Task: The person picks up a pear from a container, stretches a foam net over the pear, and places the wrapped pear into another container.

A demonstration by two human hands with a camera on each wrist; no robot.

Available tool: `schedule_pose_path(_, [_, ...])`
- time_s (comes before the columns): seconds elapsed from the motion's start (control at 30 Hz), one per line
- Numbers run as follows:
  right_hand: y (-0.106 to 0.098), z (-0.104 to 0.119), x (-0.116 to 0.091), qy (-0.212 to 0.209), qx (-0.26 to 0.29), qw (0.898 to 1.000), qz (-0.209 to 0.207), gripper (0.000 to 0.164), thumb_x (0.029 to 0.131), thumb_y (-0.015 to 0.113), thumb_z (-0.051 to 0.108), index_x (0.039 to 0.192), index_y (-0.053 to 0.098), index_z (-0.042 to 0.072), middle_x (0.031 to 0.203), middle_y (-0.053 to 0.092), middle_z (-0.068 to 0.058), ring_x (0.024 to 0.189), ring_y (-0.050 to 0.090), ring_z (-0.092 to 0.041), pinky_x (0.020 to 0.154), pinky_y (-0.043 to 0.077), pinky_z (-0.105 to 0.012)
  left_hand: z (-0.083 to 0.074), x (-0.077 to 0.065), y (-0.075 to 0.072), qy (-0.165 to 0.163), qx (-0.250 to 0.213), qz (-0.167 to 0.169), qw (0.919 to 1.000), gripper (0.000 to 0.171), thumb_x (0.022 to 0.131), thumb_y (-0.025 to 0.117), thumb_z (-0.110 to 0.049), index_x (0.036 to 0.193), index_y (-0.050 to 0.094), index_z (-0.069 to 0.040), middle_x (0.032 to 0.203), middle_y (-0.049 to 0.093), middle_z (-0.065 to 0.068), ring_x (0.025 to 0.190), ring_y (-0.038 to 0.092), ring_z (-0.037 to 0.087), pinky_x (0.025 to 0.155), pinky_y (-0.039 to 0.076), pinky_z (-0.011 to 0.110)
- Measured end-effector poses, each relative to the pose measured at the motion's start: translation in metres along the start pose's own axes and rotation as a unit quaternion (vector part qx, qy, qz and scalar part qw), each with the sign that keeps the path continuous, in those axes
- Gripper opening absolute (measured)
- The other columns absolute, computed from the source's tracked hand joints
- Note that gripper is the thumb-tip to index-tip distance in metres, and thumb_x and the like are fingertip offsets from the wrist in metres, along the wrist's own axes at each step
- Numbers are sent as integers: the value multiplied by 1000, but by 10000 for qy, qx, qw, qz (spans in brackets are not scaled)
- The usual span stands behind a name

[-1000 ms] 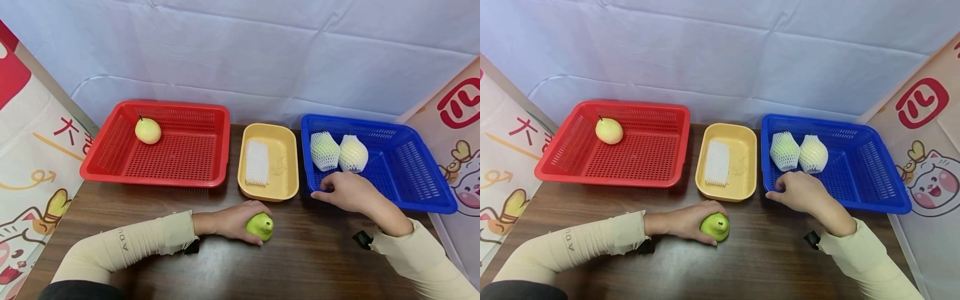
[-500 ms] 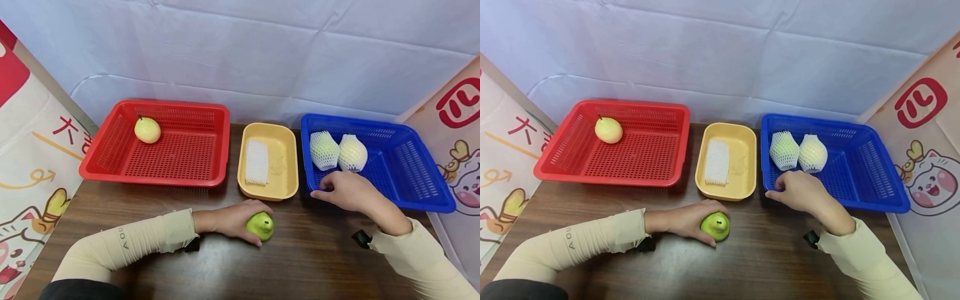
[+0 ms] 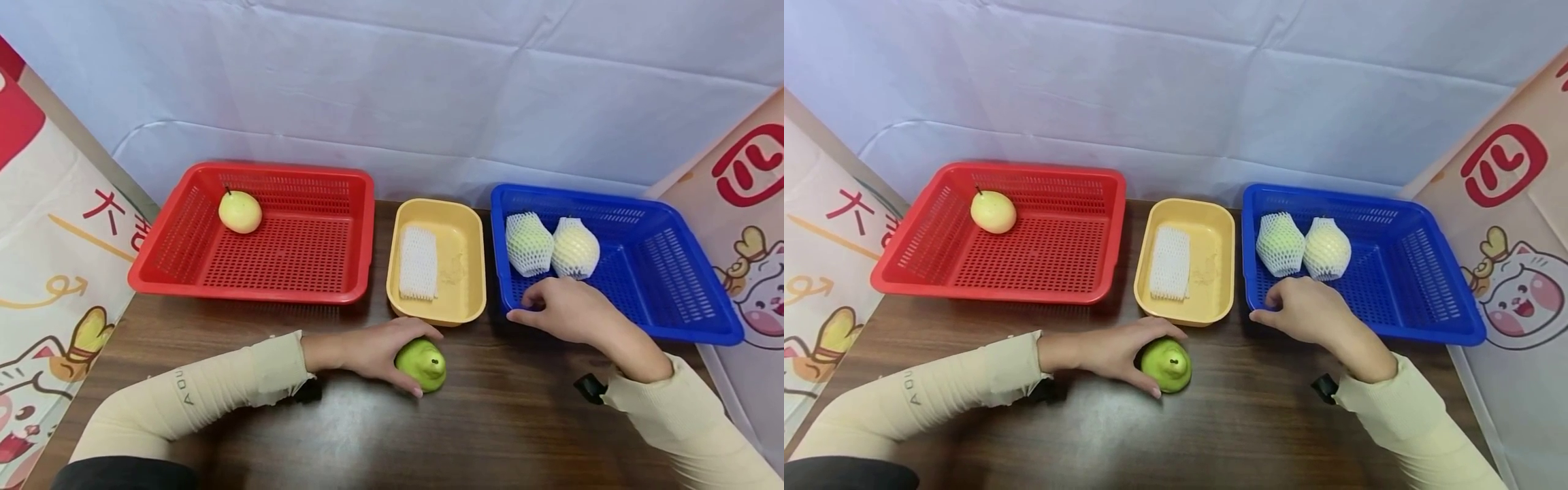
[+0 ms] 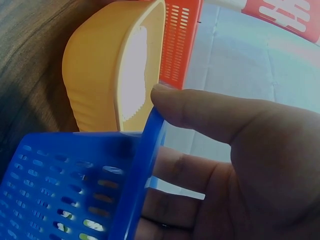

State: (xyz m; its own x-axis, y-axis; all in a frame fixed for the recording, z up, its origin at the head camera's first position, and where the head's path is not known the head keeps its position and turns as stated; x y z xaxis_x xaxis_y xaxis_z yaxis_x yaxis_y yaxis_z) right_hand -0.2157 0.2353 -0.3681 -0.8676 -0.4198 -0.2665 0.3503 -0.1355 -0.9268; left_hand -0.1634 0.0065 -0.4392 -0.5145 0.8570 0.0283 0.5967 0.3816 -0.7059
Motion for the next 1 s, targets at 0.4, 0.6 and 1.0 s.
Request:
schedule_pose_path(0.4, [0, 0, 0, 76, 8, 10000, 2, 41, 91, 72, 49, 63, 54, 24, 56, 38, 11, 53, 39, -11, 53, 29, -31, -13, -13, -25, -122, -68, 551, 9984, 79, 88, 80, -40, 148, 43, -4, 143, 53, 11, 132, 48, 14, 113, 37, 28])
schedule_pose_path(0.6, [0, -1, -1, 89, 10, 10000, 9, 41, 91, 72, 49, 64, 55, 24, 56, 38, 11, 53, 39, -11, 52, 29, -31, -22, -27, -45, -251, -25, 501, 9984, 63, 94, 74, -37, 145, 50, -8, 138, 58, 6, 125, 57, 16, 108, 43, 28])
schedule_pose_path(1.0, [0, -2, -1, 86, 13, 10000, 5, 40, 90, 73, 48, 64, 56, 24, 57, 40, 10, 53, 41, -12, 52, 30, -31, -33, -58, -96, -248, 432, -261, 9984, 43, 98, 70, -34, 135, 60, -14, 130, 60, -4, 120, 57, 10, 104, 47, 35])
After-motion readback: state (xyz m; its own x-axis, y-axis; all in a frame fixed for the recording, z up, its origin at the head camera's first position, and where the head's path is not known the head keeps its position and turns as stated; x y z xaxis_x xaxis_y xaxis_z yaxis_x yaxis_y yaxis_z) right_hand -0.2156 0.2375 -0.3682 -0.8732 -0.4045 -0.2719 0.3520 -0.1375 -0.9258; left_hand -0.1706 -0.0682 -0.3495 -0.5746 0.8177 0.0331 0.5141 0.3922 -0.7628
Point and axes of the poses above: each hand's wrist, its own x-axis towards the middle knuckle, its own y-axis out of the palm, z = x × y, the point moved 7 cm from there along x, towards the middle knuckle
